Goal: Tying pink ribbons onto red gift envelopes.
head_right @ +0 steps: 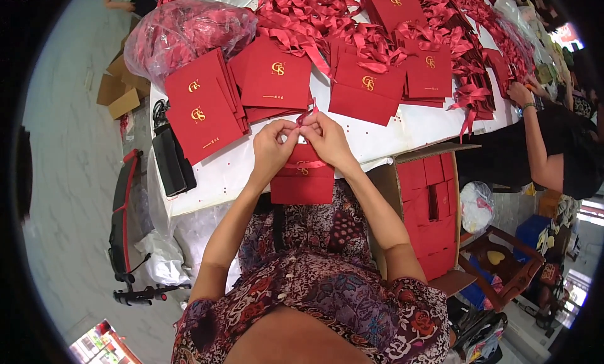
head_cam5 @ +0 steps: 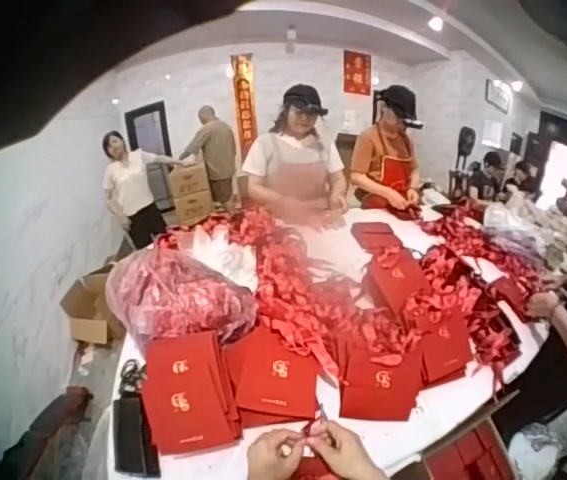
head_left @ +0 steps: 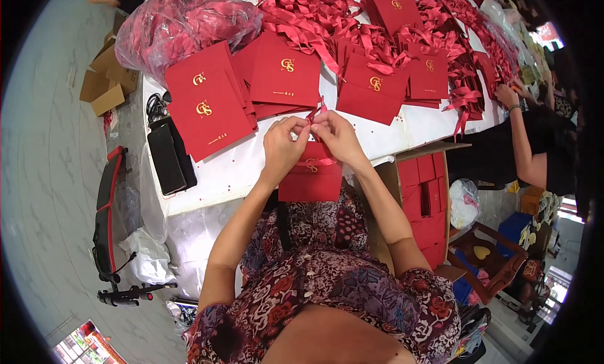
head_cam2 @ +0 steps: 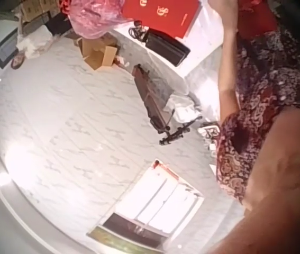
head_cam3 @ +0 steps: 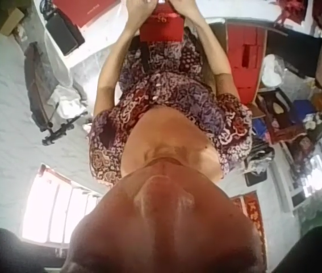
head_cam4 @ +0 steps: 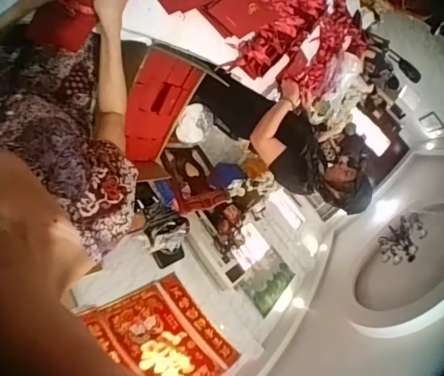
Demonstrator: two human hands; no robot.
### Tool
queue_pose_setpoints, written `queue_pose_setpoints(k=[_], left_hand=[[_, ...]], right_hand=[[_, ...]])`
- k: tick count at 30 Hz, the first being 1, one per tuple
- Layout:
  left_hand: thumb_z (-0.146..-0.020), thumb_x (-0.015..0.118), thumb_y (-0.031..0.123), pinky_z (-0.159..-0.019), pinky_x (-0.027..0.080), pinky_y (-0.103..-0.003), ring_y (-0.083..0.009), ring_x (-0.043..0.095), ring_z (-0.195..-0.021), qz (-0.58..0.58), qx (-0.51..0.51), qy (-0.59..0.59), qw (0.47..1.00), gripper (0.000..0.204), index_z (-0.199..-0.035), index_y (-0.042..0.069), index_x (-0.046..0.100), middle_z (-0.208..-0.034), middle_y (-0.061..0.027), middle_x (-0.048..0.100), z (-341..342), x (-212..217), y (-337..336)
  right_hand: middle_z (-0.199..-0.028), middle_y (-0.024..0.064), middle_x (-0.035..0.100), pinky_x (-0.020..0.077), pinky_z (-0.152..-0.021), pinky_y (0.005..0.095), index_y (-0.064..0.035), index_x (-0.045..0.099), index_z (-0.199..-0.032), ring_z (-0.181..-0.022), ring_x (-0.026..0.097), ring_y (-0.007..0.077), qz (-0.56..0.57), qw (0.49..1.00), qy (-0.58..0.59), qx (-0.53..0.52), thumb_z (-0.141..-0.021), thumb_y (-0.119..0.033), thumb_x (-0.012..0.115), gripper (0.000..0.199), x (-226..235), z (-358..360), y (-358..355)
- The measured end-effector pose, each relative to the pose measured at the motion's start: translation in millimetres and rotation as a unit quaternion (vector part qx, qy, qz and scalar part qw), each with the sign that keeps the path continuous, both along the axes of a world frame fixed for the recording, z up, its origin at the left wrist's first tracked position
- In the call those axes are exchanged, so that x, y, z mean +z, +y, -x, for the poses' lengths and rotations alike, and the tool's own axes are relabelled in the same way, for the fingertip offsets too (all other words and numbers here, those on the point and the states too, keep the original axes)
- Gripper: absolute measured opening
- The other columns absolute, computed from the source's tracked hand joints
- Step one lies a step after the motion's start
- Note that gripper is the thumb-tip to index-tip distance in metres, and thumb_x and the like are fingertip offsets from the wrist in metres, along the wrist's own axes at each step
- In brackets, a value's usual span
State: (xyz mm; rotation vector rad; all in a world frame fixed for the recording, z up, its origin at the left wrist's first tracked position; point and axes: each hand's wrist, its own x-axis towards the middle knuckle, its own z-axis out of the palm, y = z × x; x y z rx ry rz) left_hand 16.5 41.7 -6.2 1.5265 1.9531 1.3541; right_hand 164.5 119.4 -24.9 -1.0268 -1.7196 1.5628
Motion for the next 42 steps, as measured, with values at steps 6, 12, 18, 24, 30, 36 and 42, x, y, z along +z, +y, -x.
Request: queue_pose_setpoints(k=[6, 12, 18, 24, 30, 36, 42], left_hand=[[-0.084, 0.075, 0.011, -0.055, 0.044, -0.029, -0.0136, 0.054, -0.061, -0.015, -0.017, 0.023, 0.999, 0.009, -0.087, 0.004, 0.072, -0.075, -0.0048, 0.066, -1, 2, 0], [-0.088, 0.074, 0.012, -0.083, 0.052, -0.032, -0.0203, 0.067, -0.094, -0.031, -0.026, -0.040, 0.998, 0.028, -0.114, 0.003, 0.067, -0.104, -0.0109, 0.068, 0, 7, -9], [-0.088, 0.078, 0.014, -0.093, 0.051, -0.032, -0.0157, 0.063, -0.110, 0.067, -0.208, -0.223, 0.950, 0.059, -0.135, 0.000, 0.046, -0.120, -0.0121, 0.067, -4, 26, -26], [-0.081, 0.082, 0.015, -0.088, 0.054, -0.037, -0.0302, 0.071, -0.104, 0.120, -0.200, -0.200, 0.952, 0.063, -0.133, 0.001, 0.048, -0.110, -0.0204, 0.071, -24, 37, -41], [-0.082, 0.081, 0.015, -0.090, 0.053, -0.036, -0.0266, 0.070, -0.105, 0.080, -0.214, -0.185, 0.956, 0.063, -0.133, 0.000, 0.048, -0.111, -0.0205, 0.070, -35, 33, -42], [-0.084, 0.079, 0.009, -0.095, 0.052, -0.034, -0.0221, 0.065, -0.107, 0.006, -0.124, -0.336, 0.934, 0.059, -0.132, -0.004, 0.047, -0.120, -0.0156, 0.066, -49, 46, -13], [-0.088, 0.075, 0.008, -0.093, 0.052, -0.032, -0.0199, 0.063, -0.107, -0.064, -0.140, -0.242, 0.958, 0.057, -0.135, -0.004, 0.044, -0.119, -0.0141, 0.064, -54, 71, 46]], right_hand=[[-0.079, 0.0014, 0.065, 0.0479, -0.065, 0.0229, 0.0009, 0.065, -0.100, -0.071, 0.058, 0.0064, -0.007, 1.000, -0.005, -0.001, -0.095, -0.013, 0.066, 0.015, 12, 5, -2], [-0.082, -0.0019, 0.063, 0.0440, -0.064, 0.0194, -0.0004, 0.064, -0.103, -0.072, 0.053, 0.0027, -0.019, 0.990, 0.114, -0.077, -0.100, -0.012, 0.061, 0.012, 23, -10, 8], [-0.082, -0.0012, 0.065, 0.0443, -0.064, 0.0195, -0.0006, 0.065, -0.102, -0.072, 0.056, 0.0030, -0.091, 0.985, 0.060, -0.130, -0.099, -0.011, 0.061, 0.012, 29, -19, 20], [-0.076, 0.0007, 0.064, 0.0443, -0.062, 0.0227, 0.0012, 0.065, -0.098, -0.068, 0.054, 0.0050, -0.178, 0.969, 0.043, -0.168, -0.098, -0.012, 0.061, 0.014, 42, -24, 50], [-0.078, -0.0010, 0.063, 0.0453, -0.063, 0.0223, 0.0009, 0.066, -0.104, -0.070, 0.055, 0.0044, -0.130, 0.976, 0.028, -0.171, -0.097, -0.011, 0.063, 0.014, 57, -45, 65], [-0.107, 0.0048, 0.064, 0.0498, -0.076, 0.0231, 0.0023, 0.045, -0.138, -0.088, 0.058, 0.0067, -0.040, 0.982, 0.110, -0.148, -0.099, -0.014, 0.065, 0.047, 47, -94, 41], [-0.127, 0.0136, 0.058, 0.0466, -0.101, 0.0312, 0.0011, 0.042, -0.136, -0.116, 0.057, 0.0177, -0.002, 0.972, 0.202, -0.121, -0.097, -0.003, 0.061, 0.044, 59, -92, 6]])
